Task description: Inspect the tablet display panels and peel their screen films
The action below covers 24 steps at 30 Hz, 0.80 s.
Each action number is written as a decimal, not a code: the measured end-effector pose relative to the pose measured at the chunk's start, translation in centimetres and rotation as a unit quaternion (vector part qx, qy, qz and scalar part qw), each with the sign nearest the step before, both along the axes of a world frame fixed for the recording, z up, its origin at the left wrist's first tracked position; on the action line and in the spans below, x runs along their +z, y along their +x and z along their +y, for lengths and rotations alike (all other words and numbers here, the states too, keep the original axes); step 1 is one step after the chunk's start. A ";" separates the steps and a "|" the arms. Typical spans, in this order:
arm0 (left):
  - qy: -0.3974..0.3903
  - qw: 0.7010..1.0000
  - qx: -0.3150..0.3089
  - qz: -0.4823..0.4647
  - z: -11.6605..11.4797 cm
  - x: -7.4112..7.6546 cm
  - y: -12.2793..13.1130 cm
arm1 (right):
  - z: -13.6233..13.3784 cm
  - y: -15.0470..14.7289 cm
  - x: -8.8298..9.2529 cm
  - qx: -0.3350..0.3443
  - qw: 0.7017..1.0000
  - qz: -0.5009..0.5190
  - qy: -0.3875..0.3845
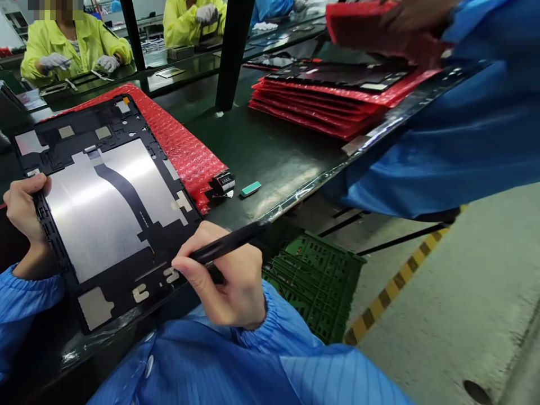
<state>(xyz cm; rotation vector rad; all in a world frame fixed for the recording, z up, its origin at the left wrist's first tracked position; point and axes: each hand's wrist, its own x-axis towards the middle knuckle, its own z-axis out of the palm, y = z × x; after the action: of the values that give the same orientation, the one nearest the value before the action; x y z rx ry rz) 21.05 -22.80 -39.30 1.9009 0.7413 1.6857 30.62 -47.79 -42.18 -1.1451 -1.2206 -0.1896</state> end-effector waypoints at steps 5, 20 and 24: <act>-0.002 1.000 0.021 -0.023 0.3 -0.3 -0.1 | 0.3 0.0 0.7 -0.012 1.000 -0.024 -0.013; -0.025 0.999 0.044 -0.004 -0.3 0.3 0.1 | 0.4 -0.1 0.2 0.000 1.000 0.016 -0.003; -0.002 0.999 0.044 0.013 -0.2 0.1 -0.1 | 0.4 -0.1 0.5 -0.003 1.000 -0.005 -0.013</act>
<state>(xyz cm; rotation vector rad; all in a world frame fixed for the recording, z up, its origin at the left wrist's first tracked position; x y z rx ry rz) 20.94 -23.00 -39.18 1.9173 0.8477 1.7134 30.47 -47.39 -41.68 -1.1708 -1.2318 -0.1845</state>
